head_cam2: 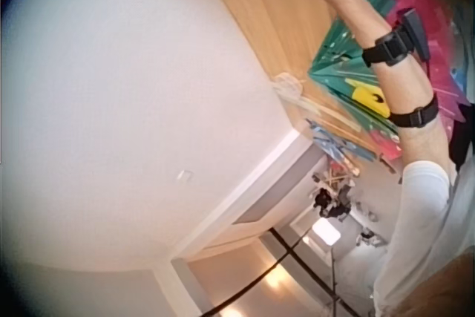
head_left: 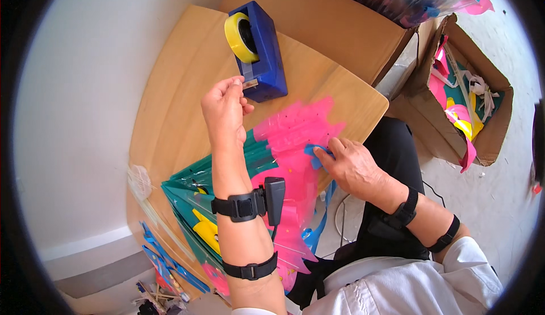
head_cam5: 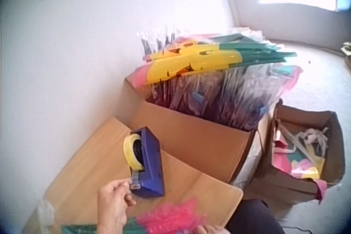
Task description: Apply adhesive tape to secure plastic components of decorative kites.
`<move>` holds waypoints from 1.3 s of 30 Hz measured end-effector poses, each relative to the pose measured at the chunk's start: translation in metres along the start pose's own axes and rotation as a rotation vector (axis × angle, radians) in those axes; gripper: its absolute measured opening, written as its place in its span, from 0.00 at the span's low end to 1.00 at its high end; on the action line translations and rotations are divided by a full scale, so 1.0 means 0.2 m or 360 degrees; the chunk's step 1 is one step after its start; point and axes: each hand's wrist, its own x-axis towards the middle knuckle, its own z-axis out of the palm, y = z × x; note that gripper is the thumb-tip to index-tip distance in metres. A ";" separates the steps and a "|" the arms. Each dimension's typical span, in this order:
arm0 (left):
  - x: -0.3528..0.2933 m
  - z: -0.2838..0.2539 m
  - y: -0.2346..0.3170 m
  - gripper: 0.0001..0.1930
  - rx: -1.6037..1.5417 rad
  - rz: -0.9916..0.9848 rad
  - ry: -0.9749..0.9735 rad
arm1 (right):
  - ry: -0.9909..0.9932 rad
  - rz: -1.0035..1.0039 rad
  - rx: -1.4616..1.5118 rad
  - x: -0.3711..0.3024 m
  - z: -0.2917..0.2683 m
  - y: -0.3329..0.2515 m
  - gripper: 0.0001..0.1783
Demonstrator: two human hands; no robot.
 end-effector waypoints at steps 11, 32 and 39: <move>0.08 0.02 0.00 0.04 -0.0333 -0.0121 -0.0043 | 0.0015 -0.0014 0.0008 0.00 0.00 -0.01 0.18; 0.03 0.07 -0.29 0.06 -0.1412 -0.0787 -0.0082 | 0.0035 -0.0009 -0.0004 0.00 0.01 -0.01 0.17; -0.21 0.08 -0.32 0.04 -0.0934 -0.0441 -0.0470 | 0.0073 0.0000 0.0005 0.00 0.01 -0.01 0.14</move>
